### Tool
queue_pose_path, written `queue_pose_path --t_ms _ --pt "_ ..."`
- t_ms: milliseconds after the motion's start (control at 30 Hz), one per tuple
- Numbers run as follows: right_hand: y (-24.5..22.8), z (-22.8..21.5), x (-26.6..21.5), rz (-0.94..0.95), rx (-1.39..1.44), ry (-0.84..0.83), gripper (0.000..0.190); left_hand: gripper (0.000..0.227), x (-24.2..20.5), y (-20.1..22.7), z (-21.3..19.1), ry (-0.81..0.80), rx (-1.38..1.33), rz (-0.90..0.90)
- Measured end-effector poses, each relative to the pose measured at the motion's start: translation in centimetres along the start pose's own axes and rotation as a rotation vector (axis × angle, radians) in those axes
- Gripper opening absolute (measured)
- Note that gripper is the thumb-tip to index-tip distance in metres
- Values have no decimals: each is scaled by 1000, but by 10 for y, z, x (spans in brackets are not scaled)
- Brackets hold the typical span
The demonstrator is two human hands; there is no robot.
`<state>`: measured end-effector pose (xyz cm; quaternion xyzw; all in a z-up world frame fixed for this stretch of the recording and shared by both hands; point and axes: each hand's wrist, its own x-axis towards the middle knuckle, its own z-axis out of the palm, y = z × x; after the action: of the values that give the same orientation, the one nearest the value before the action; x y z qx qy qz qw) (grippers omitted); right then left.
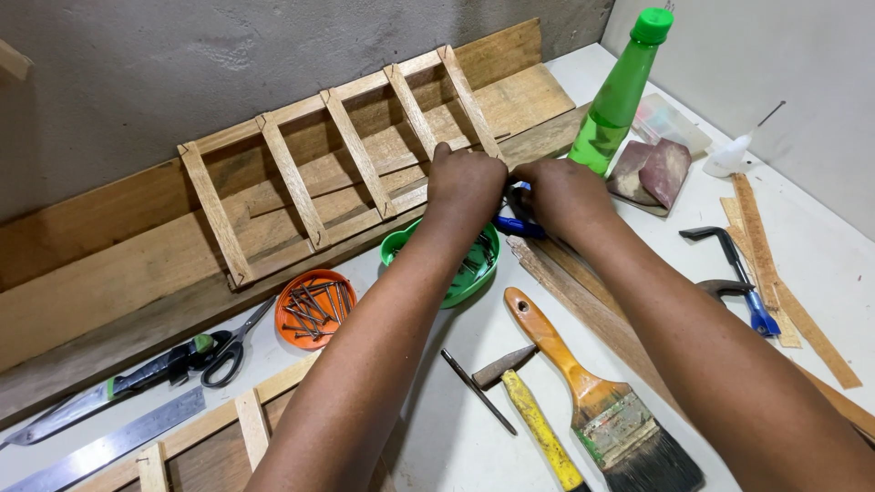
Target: The person assembles small wooden frames at a workbench. They position thin wood slats on a frame base, measure them with a tape measure, place nails, and hammer the nails in to secure the slats, taking additional nails from a bowl.
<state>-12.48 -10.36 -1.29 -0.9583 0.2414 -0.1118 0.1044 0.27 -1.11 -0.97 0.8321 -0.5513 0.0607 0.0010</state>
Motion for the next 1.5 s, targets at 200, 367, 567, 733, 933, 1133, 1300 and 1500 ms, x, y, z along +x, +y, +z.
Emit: queue_pose_path --t_ms 200,367,567,733,933,1133,1300,1500 --pt "-2 1 4 -4 -73 -30 30 17 0 -2 1 -32 -22 -23" --pt "0 1 5 -65 -117 -19 32 17 0 -3 3 -11 -27 -16" --pt "9 6 11 -201 -194 -19 29 14 2 -5 9 25 -14 -19" --pt "12 12 15 -220 -136 -54 22 10 0 -5 4 -21 -30 -18" --pt "5 -2 9 -124 -81 -112 19 11 -12 -10 0 133 -158 19" --pt "7 -15 4 -191 19 1 18 18 -32 -16 -10 284 -240 66" --pt "-3 -29 -14 -156 62 132 25 32 -51 -12 -29 260 -361 12" --pt "-4 -34 -24 28 373 93 27 35 -50 -11 -24 210 -768 -108"
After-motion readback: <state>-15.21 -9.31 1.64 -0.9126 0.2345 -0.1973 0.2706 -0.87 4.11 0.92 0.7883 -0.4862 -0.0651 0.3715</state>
